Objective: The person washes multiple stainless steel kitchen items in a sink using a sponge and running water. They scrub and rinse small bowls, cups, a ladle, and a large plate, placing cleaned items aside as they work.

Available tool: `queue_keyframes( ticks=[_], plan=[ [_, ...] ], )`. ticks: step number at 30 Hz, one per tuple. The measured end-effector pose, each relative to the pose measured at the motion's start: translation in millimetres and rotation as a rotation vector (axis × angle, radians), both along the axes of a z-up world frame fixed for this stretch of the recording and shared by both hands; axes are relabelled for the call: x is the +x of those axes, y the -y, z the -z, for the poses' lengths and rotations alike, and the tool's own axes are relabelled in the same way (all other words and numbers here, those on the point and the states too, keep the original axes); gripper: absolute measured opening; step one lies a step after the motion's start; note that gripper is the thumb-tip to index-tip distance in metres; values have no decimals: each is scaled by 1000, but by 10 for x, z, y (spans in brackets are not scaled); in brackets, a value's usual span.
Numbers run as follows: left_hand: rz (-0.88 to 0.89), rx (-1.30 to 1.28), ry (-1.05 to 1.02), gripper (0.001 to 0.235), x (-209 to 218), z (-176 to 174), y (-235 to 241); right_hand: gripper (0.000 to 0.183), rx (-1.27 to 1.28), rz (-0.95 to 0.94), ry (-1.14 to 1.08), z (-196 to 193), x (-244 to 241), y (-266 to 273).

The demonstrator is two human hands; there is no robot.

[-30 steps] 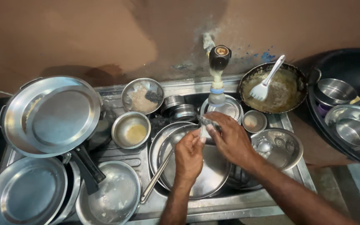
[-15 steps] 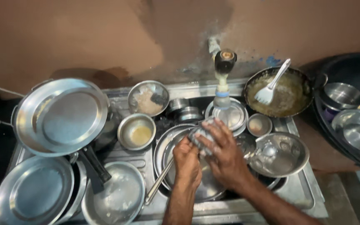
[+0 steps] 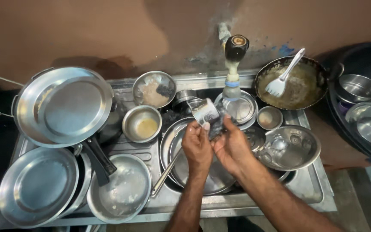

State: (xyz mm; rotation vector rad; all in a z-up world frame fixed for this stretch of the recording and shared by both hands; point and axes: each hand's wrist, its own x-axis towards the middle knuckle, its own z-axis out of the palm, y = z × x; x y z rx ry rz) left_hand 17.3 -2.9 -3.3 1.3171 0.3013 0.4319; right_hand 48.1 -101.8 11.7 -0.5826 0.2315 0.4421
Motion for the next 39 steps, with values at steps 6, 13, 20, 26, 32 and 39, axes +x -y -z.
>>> queue_keyframes(
  ticks=[6,13,20,26,32,39],
  plan=[
    [-53,120,-64,19,155,161,-108,41,-785,57,275,-91,-298,-151],
    [126,-759,-168,24,4,34,-97,59,-1512,79,1209,-331,-145,-116],
    [62,-862,-133,25,32,-124,-184,62,-1661,86,1285,-245,-282,-91],
    [89,-813,-209,19,24,74,-107,44,-1500,161,1216,-420,91,-114],
    [-16,-841,-136,23,46,172,-183,38,-1310,66,1138,-489,-139,-99],
    [-30,-877,-161,23,-10,98,-86,42,-1202,82,841,-359,114,-75]
  ],
)
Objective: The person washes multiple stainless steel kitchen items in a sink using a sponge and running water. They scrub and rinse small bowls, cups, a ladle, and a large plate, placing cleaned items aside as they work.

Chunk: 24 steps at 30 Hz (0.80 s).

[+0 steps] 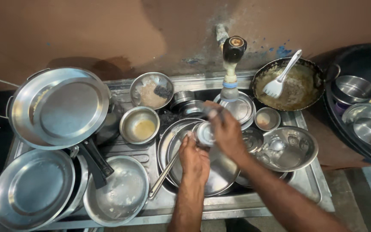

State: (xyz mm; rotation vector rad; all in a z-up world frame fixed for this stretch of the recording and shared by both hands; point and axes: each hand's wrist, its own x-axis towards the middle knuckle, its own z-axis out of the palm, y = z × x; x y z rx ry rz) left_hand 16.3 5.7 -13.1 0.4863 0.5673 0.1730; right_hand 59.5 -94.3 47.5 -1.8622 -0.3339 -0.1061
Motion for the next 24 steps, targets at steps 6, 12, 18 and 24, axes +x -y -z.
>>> queue_keyframes(
  ticks=[6,12,18,24],
  plan=[
    [-42,99,2,21,74,-83,-185,45,830,151,-881,-76,57,314],
    [158,948,364,46,149,40,-381,35,575,148,-1078,-127,-86,543],
    [321,1373,425,18,97,-121,-286,34,372,-79,-1008,-351,38,512],
    [368,1605,439,18,171,-391,-282,37,93,5,-923,-372,73,460]
  ],
)
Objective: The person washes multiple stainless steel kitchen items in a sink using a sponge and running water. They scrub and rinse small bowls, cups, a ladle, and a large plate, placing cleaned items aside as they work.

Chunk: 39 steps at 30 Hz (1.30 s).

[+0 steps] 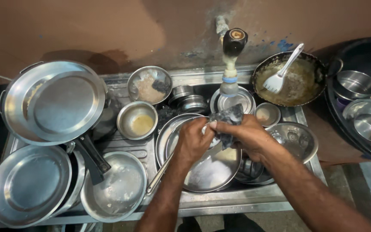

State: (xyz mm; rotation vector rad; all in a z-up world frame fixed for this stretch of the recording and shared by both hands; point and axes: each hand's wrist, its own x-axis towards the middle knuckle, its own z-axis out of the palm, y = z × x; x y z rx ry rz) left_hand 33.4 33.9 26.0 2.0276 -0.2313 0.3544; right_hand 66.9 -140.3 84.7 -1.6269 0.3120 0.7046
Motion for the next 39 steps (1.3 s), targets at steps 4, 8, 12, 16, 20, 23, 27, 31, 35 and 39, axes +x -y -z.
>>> queue_keyframes(
  ticks=[4,8,12,16,20,23,27,31,35,39],
  plan=[
    [152,158,-85,20,105,-132,-89,37,24,-27,13,126,55,64],
    [158,161,-158,21,126,-286,-123,36,310,66,28,330,56,99],
    [-66,-433,41,24,-4,-397,-71,35,455,150,53,482,19,50],
    [-282,-1181,-499,42,-97,-300,143,34,432,219,58,492,63,14],
    [-457,-877,-463,44,-30,-58,283,34,455,171,46,452,50,-17],
    [-504,-676,-263,39,13,65,312,36,509,58,40,411,22,-64],
    [-517,-566,-243,30,66,128,305,40,435,87,-22,380,-5,-75],
    [-485,-329,-214,31,157,94,224,39,422,133,-85,377,-25,-71],
    [-450,-206,-219,40,264,-31,187,43,494,394,-224,407,-41,-107],
    [-503,-141,-253,45,257,-97,273,48,321,344,166,538,-90,-177]
  ],
)
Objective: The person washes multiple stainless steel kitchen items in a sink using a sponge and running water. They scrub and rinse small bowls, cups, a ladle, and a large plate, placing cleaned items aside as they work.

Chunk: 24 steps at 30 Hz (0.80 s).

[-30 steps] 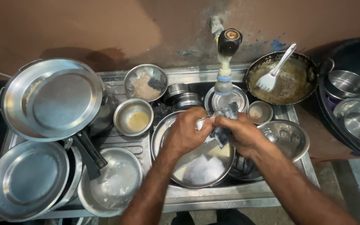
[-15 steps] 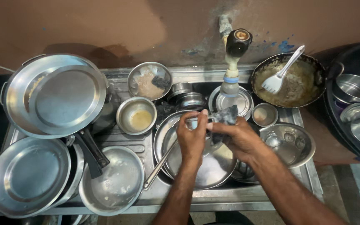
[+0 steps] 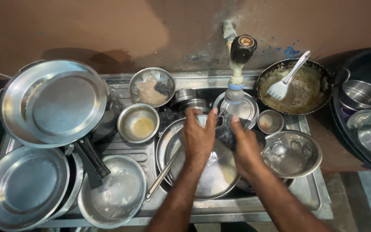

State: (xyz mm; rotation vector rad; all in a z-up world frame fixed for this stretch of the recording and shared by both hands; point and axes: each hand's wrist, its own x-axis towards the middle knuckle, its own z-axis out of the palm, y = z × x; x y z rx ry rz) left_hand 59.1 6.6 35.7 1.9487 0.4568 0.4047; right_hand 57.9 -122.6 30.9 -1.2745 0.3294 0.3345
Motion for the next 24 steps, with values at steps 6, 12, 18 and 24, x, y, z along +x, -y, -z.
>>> queue_keyframes(
  ticks=[6,12,18,24],
  plan=[
    [-5,-119,-98,42,-24,53,138,51,-777,-60,759,53,-60,-20],
    [-4,-34,0,37,-6,91,94,55,-948,-160,985,-161,-260,-67],
    [154,-1,0,30,-149,-6,101,40,-814,-249,852,-283,86,81],
    [223,40,51,26,-309,-91,45,38,-867,-298,1015,-283,-118,141]
  ],
)
